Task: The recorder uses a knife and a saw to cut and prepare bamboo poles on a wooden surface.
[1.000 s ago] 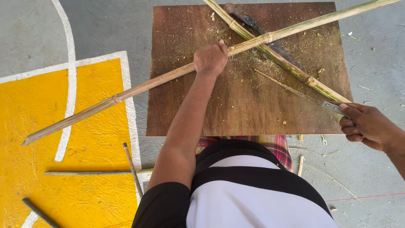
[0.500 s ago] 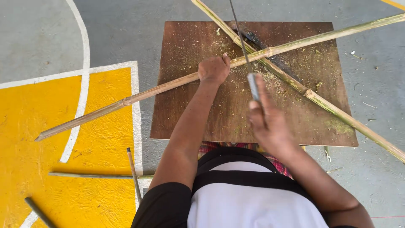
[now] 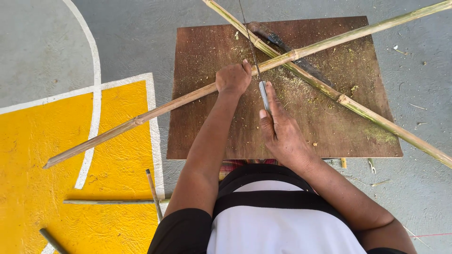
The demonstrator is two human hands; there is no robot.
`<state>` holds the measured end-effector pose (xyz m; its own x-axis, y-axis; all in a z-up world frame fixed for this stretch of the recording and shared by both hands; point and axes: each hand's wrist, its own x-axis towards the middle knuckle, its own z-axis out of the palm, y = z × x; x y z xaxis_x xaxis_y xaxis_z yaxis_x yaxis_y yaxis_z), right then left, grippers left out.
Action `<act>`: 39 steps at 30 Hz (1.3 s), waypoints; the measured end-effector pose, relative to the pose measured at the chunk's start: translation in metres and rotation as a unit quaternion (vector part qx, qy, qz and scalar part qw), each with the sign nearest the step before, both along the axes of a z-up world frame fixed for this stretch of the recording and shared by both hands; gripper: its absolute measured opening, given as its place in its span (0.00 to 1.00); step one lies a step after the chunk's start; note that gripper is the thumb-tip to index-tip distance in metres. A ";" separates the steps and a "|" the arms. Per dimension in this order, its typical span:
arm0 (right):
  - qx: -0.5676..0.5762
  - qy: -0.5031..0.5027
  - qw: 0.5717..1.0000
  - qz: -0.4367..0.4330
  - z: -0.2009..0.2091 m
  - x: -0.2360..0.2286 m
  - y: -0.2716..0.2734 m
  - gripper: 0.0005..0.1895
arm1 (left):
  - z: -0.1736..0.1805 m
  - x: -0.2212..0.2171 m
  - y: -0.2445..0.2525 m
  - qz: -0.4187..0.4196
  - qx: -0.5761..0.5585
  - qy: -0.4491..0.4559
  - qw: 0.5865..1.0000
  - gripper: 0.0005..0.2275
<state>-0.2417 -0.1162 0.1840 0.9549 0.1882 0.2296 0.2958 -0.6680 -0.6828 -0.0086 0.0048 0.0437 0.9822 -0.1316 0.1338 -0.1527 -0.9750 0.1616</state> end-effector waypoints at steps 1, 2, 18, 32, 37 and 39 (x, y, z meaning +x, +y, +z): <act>-0.003 0.054 0.998 -0.023 0.004 0.001 -0.001 0.34 | 0.001 0.001 0.000 0.001 0.004 0.021 1.000 0.32; -0.006 0.110 0.993 -0.046 0.007 0.000 -0.002 0.35 | 0.001 0.000 -0.001 0.001 0.008 0.044 0.999 0.33; -0.018 -0.121 0.985 -0.119 -0.094 0.030 -0.030 0.21 | 0.010 -0.004 0.001 -0.020 -0.027 0.073 0.997 0.33; -0.057 -0.005 0.989 -0.137 -0.091 0.036 -0.022 0.23 | -0.020 0.007 0.000 -0.035 0.019 0.005 0.999 0.31; -0.062 -0.025 0.990 -0.126 -0.093 0.033 -0.023 0.23 | -0.012 0.004 0.000 -0.030 0.023 0.007 0.999 0.31; -0.068 -0.038 0.989 -0.122 -0.099 0.028 -0.026 0.23 | -0.015 0.004 -0.001 -0.027 0.018 0.026 0.999 0.31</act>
